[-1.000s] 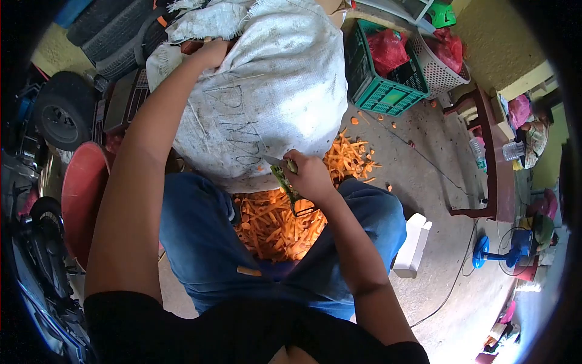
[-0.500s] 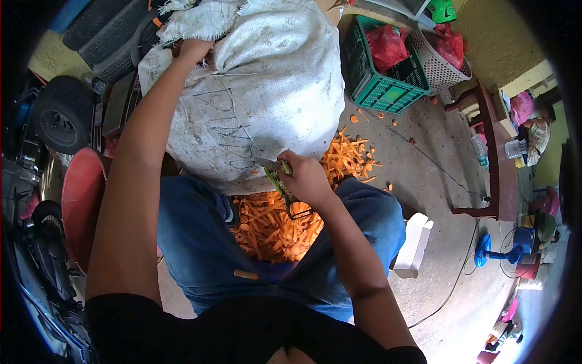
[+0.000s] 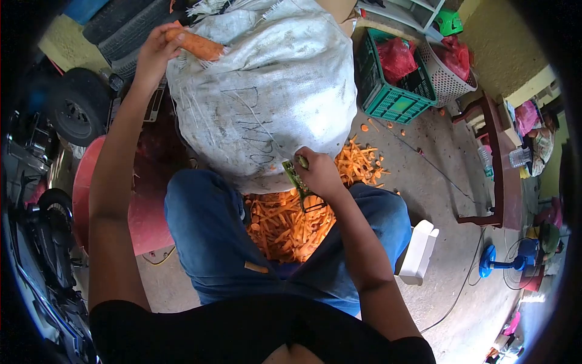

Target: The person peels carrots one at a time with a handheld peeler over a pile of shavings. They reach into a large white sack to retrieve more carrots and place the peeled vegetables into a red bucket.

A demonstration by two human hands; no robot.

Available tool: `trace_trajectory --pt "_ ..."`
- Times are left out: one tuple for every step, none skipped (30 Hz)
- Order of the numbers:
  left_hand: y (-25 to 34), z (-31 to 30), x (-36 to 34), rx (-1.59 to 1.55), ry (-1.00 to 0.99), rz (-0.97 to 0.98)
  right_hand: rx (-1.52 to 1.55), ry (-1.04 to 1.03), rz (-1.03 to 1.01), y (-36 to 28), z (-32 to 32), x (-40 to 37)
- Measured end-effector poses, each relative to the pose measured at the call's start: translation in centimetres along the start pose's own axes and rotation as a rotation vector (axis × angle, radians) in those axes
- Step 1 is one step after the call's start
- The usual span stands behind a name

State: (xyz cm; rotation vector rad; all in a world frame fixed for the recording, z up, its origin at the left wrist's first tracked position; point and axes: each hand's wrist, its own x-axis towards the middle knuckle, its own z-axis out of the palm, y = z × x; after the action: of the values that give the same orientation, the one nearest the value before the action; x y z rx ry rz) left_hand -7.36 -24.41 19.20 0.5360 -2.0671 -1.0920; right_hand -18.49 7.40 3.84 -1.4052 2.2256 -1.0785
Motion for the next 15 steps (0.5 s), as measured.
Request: trace_trajectory --pt "1.3 -0.2 -0.7 -0.096 0.003 0.149 -0.015 -0.005 0.017 0.0 0.2 -0.1" --pt "2.7 -0.5 -1.6 -0.189 0.007 0.297 -0.014 -0.008 0.013 0.0 0.4 -0.3" --pt "4.2 -1.1 -2.5 -0.186 0.011 0.298 -0.016 0.032 -0.016 0.1 0.7 -0.4" --pt "5.7 -1.7 -3.3 -0.21 0.058 0.363 -0.02 0.073 -0.047 0.1 0.8 -0.4" --pt "6.7 -2.4 -4.4 -0.231 0.106 0.424 -0.019 0.07 -0.053 0.2 0.7 -0.5" --pt "6.6 -2.8 -5.7 -0.223 0.109 0.422 -0.021 0.081 -0.051 0.2 0.8 -0.6" --pt "5.9 -3.1 -7.2 -0.524 0.256 0.315 -0.018 0.092 -0.049 0.0 1.0 -0.8" --pt "4.7 -3.3 -8.9 -0.821 0.406 0.2 -0.006 0.088 -0.055 -0.3 1.1 -1.0" --pt "1.3 -2.2 -11.5 -1.042 0.358 -0.161 -0.008 0.083 -0.041 -0.5 1.0 -1.2" --pt "-3.6 -1.2 -15.1 -1.293 -0.062 -0.059 -0.019 0.083 -0.026 -0.6 0.8 -1.2" --pt "3.4 4.2 -19.3 -1.232 0.247 -0.488 -0.02 0.089 -0.034 -0.6 0.7 -1.3" --pt "-0.5 5.8 -22.4 -1.286 0.219 -0.721 -0.032 0.092 -0.033 -0.6 0.5 -1.3" --pt "-3.5 8.1 -25.7 -1.655 0.138 -0.712 -0.006 0.113 -0.014 -0.6 0.3 -1.3" --pt "-4.9 9.7 -28.1 -1.833 0.195 -1.014 0.022 0.125 0.01 -0.5 0.3 -1.6" --pt "-4.8 10.9 -29.5 -1.991 0.26 -1.33 0.052 0.133 0.034 -0.4 0.3 -2.0"
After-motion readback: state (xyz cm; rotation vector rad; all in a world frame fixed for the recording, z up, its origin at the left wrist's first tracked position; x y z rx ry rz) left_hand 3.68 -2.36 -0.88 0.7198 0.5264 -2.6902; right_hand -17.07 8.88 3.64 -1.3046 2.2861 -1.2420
